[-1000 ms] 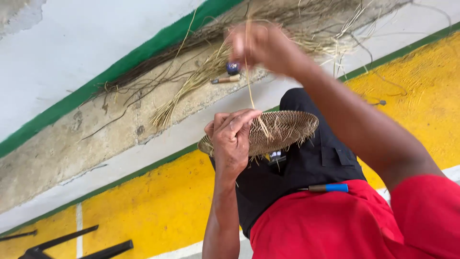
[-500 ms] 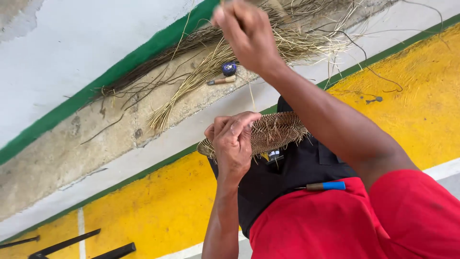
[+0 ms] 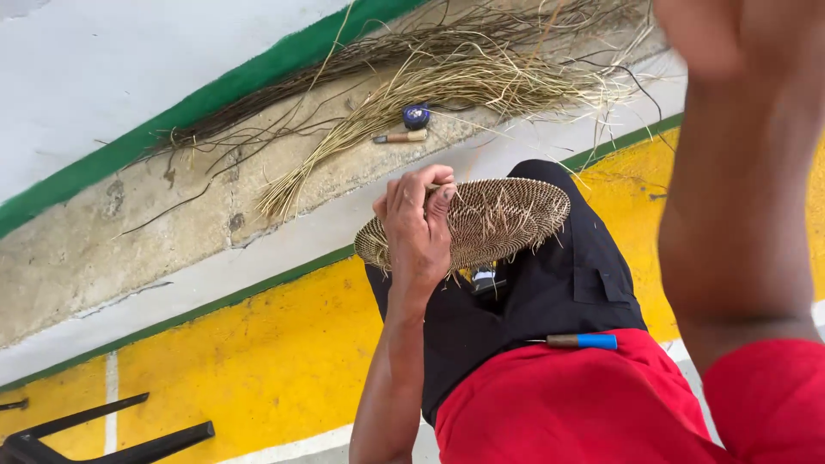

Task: Weaving a small basket or hat using dried plant fibers and a small pick tool.

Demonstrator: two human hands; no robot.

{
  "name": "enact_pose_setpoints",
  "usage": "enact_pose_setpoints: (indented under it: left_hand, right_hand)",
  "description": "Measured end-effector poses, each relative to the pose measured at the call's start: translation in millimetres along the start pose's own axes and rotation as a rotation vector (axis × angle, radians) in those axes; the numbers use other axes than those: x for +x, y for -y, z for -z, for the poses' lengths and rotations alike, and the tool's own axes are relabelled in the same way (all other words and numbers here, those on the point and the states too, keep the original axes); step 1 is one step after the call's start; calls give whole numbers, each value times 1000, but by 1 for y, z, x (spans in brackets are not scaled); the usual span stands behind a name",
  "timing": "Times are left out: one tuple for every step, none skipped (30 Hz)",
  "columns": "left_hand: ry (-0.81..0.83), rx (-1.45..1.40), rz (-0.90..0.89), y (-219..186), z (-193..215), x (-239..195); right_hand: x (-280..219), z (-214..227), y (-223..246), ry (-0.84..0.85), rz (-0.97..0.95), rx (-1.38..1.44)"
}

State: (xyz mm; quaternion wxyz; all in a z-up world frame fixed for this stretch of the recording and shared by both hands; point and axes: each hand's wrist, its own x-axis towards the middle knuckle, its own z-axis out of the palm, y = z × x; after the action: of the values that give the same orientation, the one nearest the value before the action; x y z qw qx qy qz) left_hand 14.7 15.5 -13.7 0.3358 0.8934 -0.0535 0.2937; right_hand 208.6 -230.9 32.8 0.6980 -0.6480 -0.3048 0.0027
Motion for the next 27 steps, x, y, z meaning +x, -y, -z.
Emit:
enact_pose_setpoints:
  left_hand:
    - [2, -41, 0, 1, 0, 0]
    - [5, -82, 0, 2, 1, 0]
    - [-3, -79, -1, -2, 3, 1]
    - [-8, -111, -29, -5, 5, 3]
    - [-7, -139, -51, -9, 7, 1]
    - [-9, -132, -46, -13, 9, 2]
    - [8, -99, -48, -16, 11, 2]
    - [24, -66, -50, -21, 14, 2]
    - [19, -62, -56, -17, 11, 1]
    - [16, -59, -24, -13, 8, 0]
    - [14, -58, 9, -9, 5, -1]
    - [11, -56, 6, -7, 5, 3]
    - [-1, -67, 27, -6, 4, 4]
    - [-13, -77, 48, -4, 3, 5]
    - [-15, -81, 54, -6, 3, 6]
    - [-18, -102, 54, -8, 2, 8]
    - [-14, -122, 54, -10, 2, 9]
    - [-9, -125, 60, -13, 3, 7]
    - [-2, -118, 66, -14, 3, 8]
    - [5, -111, 73, -16, 4, 9]
    - [3, -110, 73, -15, 5, 8]
    - [11, -111, 84, -14, 6, 7]
    - [20, -111, 95, -12, 7, 6]
    - [19, -108, 96, -12, 8, 5]
    - [32, -38, 71, -13, 10, 4]
    - [45, 32, 46, -14, 11, 3]
    - [47, 34, 53, -13, 13, 1]
  right_hand:
    - [-27, -12, 22, 29, -36, 44]
    - [-54, -26, 46, 57, -73, 88]
    - [-69, -36, 53, 92, -106, 132]
    - [-84, -58, 51, 127, -140, 177]
    - [-100, -93, 42, 162, -181, 228]
    - [-109, -102, 26, 168, -182, 235]
    - [-120, -112, 11, 181, -318, 260]
    - [-131, -123, -3, 195, -455, 284]
    - [-135, -123, -4, 198, -447, 284]
    - [-140, -122, -5, 206, -510, 272]
    - [-144, -121, -6, 214, -576, 259]
    - [-147, -114, 0, 215, -570, 258]
    - [-153, -107, 7, 271, -573, 227]
    - [-158, -99, 13, 327, -574, 195]
    - [-161, -94, 15, 330, -580, 191]
    - [-164, -88, 16, 346, -419, 258]
    - [-169, -84, 18, 357, -259, 328]
    - [-165, -87, 20, 354, -267, 328]
    - [-158, -90, 21, 254, -17, 180]
    - [-152, -93, 22, 150, 230, 30]
    - [-147, -96, 21, 152, 231, 31]
    - [-141, -99, 20, 30, 226, -158]
    - [-136, -103, 18, -93, 218, -345]
    - [-134, -104, 15, -92, 218, -343]
    - [-131, -105, 12, -77, 260, -383]
    - [-128, -106, 8, -62, 302, -422]
    - [-127, -107, 7, -59, 297, -419]
